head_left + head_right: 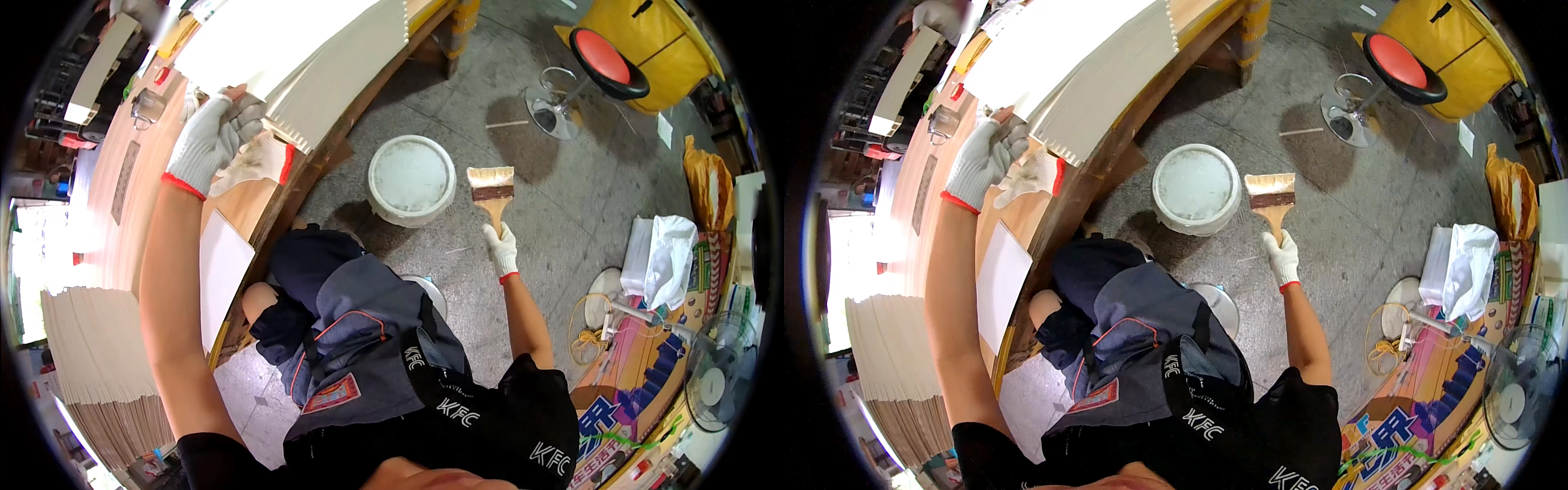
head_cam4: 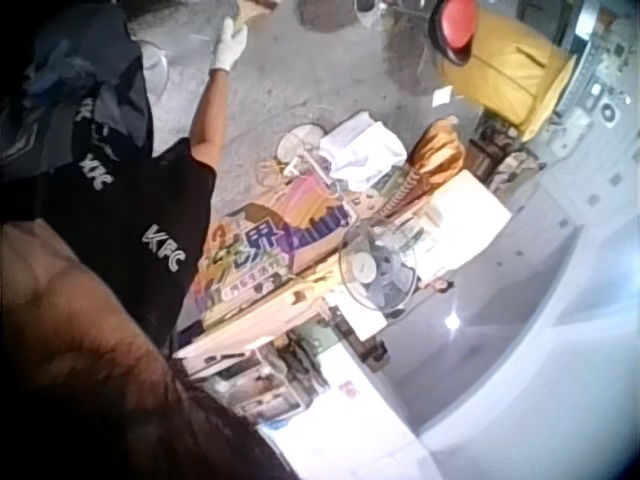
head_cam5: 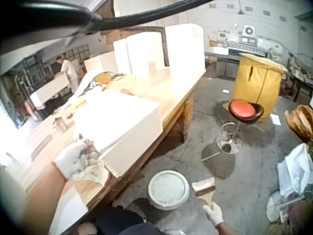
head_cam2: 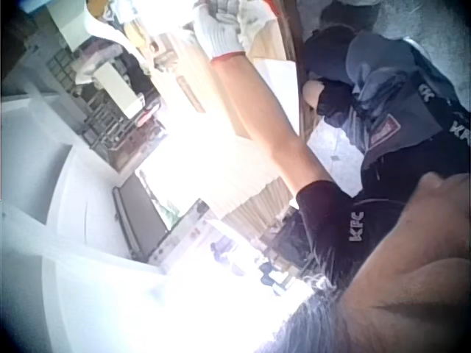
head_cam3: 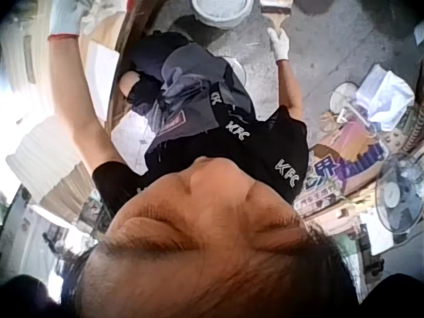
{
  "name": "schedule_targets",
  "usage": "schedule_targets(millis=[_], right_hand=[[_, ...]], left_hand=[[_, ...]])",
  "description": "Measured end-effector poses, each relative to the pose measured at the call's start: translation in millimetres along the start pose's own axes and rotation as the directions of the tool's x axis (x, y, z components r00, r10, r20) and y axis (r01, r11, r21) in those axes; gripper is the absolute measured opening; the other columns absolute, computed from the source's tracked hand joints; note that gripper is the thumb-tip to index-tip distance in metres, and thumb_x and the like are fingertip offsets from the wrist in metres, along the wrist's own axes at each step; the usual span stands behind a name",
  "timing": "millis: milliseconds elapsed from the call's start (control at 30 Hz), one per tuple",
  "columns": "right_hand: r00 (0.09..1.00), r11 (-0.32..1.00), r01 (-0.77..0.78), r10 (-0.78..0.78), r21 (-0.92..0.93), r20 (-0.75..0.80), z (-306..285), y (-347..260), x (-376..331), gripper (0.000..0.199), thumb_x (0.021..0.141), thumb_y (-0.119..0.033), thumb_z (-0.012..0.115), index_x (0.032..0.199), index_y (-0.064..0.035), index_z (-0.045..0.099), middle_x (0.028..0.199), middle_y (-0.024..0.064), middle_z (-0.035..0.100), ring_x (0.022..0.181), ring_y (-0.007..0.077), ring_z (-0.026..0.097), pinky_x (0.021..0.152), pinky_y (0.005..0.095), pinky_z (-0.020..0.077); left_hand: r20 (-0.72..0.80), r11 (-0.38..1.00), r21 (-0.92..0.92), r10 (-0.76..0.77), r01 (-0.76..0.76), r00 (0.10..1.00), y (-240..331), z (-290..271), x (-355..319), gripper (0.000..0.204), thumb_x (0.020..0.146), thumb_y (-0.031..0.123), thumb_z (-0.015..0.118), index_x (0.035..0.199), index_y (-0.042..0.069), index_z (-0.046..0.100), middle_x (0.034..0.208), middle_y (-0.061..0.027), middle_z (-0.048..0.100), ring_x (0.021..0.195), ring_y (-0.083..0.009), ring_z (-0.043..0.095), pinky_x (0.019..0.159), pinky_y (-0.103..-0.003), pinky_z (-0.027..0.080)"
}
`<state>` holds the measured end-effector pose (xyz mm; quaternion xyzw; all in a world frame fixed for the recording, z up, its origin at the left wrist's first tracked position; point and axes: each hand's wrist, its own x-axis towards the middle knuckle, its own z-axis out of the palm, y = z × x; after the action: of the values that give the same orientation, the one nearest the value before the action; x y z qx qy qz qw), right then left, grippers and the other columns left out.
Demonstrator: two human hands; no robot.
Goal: The person repeatedly picks up a stack of white paper sheets from a table, aligns them, and places them back down. The person wears white gloves and a black shirt with a KFC logo. The task involves repetitive handling of paper stacks in a warehouse environment.
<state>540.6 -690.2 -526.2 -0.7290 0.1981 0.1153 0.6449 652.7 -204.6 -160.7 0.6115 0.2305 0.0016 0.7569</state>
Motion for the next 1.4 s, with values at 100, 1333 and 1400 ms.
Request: schedule_targets(millis=[100, 1333, 1400], right_hand=[[0.989, 0.985, 0.145, -0.14, -0.09, 0.057, 10.9, -12.5, 7.9, 0.024, 0.087, -0.023, 0.072, 0.096, -0.0035, 0.063, 0.078, -0.0014, 0.06, 0.071, 0.0072, 0.048, 0.065, 0.0256, 0.0431], [0.59, 0.939, 0.335, -0.27, 0.073, 0.761, 226.5, -468.3, -31.3, 0.05, 0.097, -0.046, 0.054, 0.12, -0.0021, 0.062, 0.091, 0.0089, 0.068, 0.055, 0.0084, 0.057, 0.041, 0.0196, 0.0435], [0.531, 0.841, 0.539, -0.387, 0.052, 0.753, 267.8, -437.8, -67.4, 0.038, 0.096, -0.032, 0.061, 0.119, -0.0024, 0.063, 0.09, 0.0072, 0.068, 0.066, 0.0111, 0.06, 0.045, 0.0219, 0.0458]], left_hand=[[-0.027, 1.0, -0.006, -0.024, 0.024, 0.999, 3.7, 17.0, -7.5, 0.013, 0.099, 0.013, 0.057, 0.109, 0.005, 0.054, 0.093, -0.0126, 0.064, 0.07, -0.0207, 0.067, 0.057, -0.031, 0.06], [0.088, 0.973, 0.026, 0.225, -0.228, 0.97, 15.0, -175.9, -120.7, 0.045, 0.099, 0.011, 0.052, 0.142, 0.004, 0.042, 0.117, -0.0087, 0.065, 0.081, -0.0122, 0.067, 0.054, -0.021, 0.053], [-0.039, 0.947, 0.145, 0.294, -0.286, 0.955, 5.0, -189.4, -176.1, 0.062, 0.096, 0.015, 0.06, 0.15, 0.003, 0.033, 0.134, -0.0094, 0.057, 0.108, -0.0137, 0.064, 0.079, -0.027, 0.058]])
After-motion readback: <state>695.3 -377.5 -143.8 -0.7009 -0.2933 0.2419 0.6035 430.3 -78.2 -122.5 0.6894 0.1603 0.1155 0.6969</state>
